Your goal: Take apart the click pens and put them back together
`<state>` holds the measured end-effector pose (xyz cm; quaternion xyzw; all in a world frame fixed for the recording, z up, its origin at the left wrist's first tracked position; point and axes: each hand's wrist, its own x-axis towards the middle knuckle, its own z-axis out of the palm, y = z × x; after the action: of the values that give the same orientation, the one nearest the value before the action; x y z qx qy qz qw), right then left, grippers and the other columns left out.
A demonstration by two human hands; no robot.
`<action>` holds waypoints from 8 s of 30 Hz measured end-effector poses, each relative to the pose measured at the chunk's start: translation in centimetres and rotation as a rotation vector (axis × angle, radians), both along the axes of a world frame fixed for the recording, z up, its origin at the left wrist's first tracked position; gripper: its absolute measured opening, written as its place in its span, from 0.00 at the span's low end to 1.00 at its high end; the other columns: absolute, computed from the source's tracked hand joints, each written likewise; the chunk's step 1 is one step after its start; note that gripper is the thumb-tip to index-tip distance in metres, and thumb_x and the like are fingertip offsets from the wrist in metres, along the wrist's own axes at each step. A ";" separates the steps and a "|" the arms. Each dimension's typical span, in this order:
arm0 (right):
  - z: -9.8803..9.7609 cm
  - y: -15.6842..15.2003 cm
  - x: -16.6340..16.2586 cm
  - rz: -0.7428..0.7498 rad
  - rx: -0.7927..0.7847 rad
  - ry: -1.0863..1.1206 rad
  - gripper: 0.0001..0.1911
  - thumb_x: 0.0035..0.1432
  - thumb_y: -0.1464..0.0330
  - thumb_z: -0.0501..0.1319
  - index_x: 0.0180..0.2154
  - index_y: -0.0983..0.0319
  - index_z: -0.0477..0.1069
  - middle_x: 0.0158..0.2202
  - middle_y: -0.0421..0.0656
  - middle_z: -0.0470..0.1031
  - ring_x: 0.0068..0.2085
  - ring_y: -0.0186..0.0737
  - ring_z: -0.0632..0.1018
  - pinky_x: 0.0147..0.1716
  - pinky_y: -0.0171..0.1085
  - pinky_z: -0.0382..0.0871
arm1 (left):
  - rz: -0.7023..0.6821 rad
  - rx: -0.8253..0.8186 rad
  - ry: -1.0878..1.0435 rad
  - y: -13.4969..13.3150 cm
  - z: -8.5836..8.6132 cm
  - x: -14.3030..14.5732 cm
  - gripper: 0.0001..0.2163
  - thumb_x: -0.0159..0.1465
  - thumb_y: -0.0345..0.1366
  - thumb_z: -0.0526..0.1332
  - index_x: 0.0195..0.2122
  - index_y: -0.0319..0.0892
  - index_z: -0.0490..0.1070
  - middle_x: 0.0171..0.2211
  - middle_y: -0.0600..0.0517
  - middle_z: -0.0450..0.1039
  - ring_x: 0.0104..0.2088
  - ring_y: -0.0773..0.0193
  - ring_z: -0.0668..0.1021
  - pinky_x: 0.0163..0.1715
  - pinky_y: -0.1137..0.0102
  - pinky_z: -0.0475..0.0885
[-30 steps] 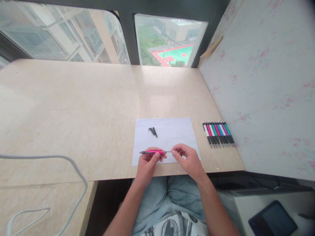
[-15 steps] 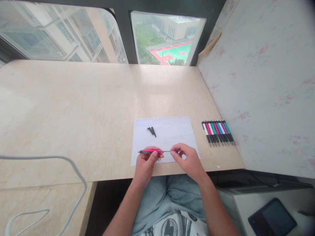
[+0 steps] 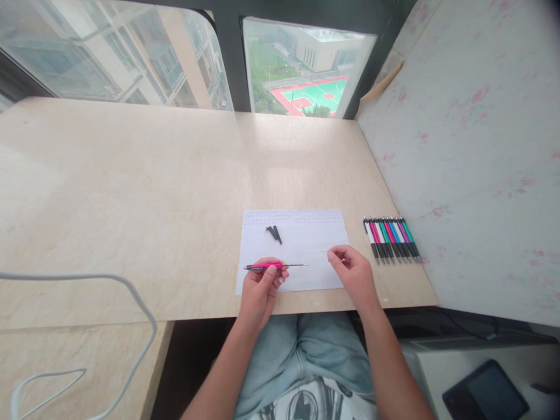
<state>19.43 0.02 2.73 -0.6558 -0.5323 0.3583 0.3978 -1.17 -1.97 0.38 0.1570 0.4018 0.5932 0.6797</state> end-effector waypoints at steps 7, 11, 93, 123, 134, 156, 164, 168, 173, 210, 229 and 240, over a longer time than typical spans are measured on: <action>-1.9 4.2 -5.3 0.140 0.164 -0.337 0.07 0.60 0.68 0.58 0.32 0.60 0.74 0.31 0.44 0.77 0.32 0.41 0.74 0.37 0.40 0.68 | -0.021 0.012 -0.026 0.0 0.2 -0.1 0.07 0.58 0.36 0.70 0.36 0.39 0.77 0.32 0.48 0.78 0.30 0.68 0.78 0.30 0.75 0.71; -2.5 6.0 -7.8 0.144 0.157 -0.427 0.07 0.60 0.69 0.58 0.33 0.59 0.74 0.32 0.44 0.77 0.36 0.43 0.74 0.38 0.40 0.67 | -0.030 0.017 -0.025 0.0 0.3 -0.1 0.08 0.58 0.37 0.69 0.36 0.39 0.77 0.31 0.48 0.78 0.30 0.68 0.77 0.30 0.74 0.71; -0.9 -1.5 -6.1 0.026 -0.357 1.099 0.10 0.53 0.63 0.68 0.32 0.63 0.75 0.25 0.39 0.72 0.26 0.29 0.68 0.23 0.30 0.55 | -0.166 0.093 0.710 -0.1 2.7 1.5 0.09 0.59 0.40 0.68 0.35 0.39 0.76 0.30 0.50 0.78 0.30 0.64 0.77 0.31 0.71 0.70; -1.7 4.0 -4.1 0.139 0.160 -0.188 0.08 0.58 0.72 0.59 0.34 0.60 0.77 0.33 0.45 0.78 0.32 0.40 0.76 0.36 0.41 0.69 | -0.069 0.063 0.044 0.5 0.1 0.5 0.06 0.60 0.37 0.68 0.34 0.40 0.75 0.23 0.55 0.69 0.24 0.73 0.68 0.26 0.76 0.62; -1.5 6.0 -5.3 0.118 0.104 -0.007 0.06 0.54 0.69 0.63 0.36 0.57 0.78 0.33 0.45 0.78 0.32 0.42 0.72 0.39 0.44 0.66 | -0.109 0.028 0.119 0.3 0.3 0.6 0.10 0.57 0.39 0.69 0.34 0.40 0.74 0.24 0.54 0.69 0.25 0.71 0.69 0.26 0.74 0.62; -0.5 -2.2 -5.4 0.085 -0.241 0.683 0.10 0.56 0.59 0.66 0.33 0.60 0.74 0.27 0.38 0.73 0.27 0.35 0.70 0.28 0.35 0.62 | -0.158 0.115 0.533 -0.3 0.8 1.7 0.11 0.58 0.41 0.69 0.37 0.40 0.74 0.29 0.52 0.75 0.28 0.65 0.75 0.30 0.70 0.70; -1.1 -2.6 -5.6 0.025 -0.266 0.837 0.12 0.57 0.58 0.65 0.34 0.61 0.74 0.25 0.38 0.70 0.27 0.34 0.69 0.27 0.34 0.60 | -0.110 0.145 0.594 -0.6 0.5 1.7 0.10 0.60 0.41 0.67 0.37 0.40 0.76 0.29 0.51 0.77 0.28 0.65 0.76 0.31 0.70 0.71; -1.2 -2.7 -5.6 0.053 -0.240 0.837 0.12 0.58 0.59 0.64 0.38 0.60 0.75 0.26 0.38 0.72 0.28 0.35 0.70 0.28 0.35 0.62 | -0.091 0.160 0.618 -0.5 0.6 1.7 0.10 0.60 0.42 0.67 0.34 0.40 0.75 0.28 0.52 0.76 0.28 0.65 0.75 0.32 0.70 0.71; -1.0 -2.6 -5.6 0.057 -0.242 0.826 0.11 0.57 0.58 0.65 0.35 0.60 0.75 0.26 0.39 0.73 0.28 0.35 0.71 0.27 0.35 0.62 | -0.095 0.161 0.599 -0.4 0.4 1.6 0.10 0.60 0.42 0.66 0.34 0.40 0.75 0.28 0.52 0.76 0.27 0.65 0.75 0.31 0.70 0.71; -1.4 -3.0 -5.9 0.045 -0.136 0.590 0.10 0.59 0.62 0.62 0.39 0.60 0.74 0.32 0.42 0.77 0.33 0.38 0.76 0.32 0.36 0.69 | -0.056 0.180 0.550 -0.3 -0.3 1.4 0.08 0.62 0.40 0.66 0.36 0.41 0.74 0.29 0.53 0.75 0.26 0.69 0.71 0.29 0.73 0.67; -0.2 -2.5 -4.5 0.275 -0.226 0.607 0.09 0.59 0.63 0.63 0.39 0.61 0.74 0.34 0.42 0.78 0.36 0.38 0.77 0.37 0.37 0.70 | -0.182 0.232 0.556 -0.2 -0.2 1.3 0.12 0.62 0.40 0.65 0.44 0.41 0.77 0.34 0.49 0.75 0.32 0.64 0.74 0.33 0.69 0.70; -1.6 1.7 -2.9 0.065 0.063 -0.419 0.07 0.59 0.68 0.58 0.36 0.61 0.74 0.32 0.46 0.77 0.33 0.43 0.75 0.36 0.41 0.68 | -0.168 0.195 0.541 -0.3 0.2 1.4 0.10 0.63 0.40 0.64 0.43 0.42 0.75 0.37 0.48 0.77 0.30 0.66 0.74 0.31 0.70 0.69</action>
<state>16.54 1.69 1.17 -0.6855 -0.6353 0.2100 0.2869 0.25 -2.24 0.60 0.4068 0.4951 0.5072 0.5763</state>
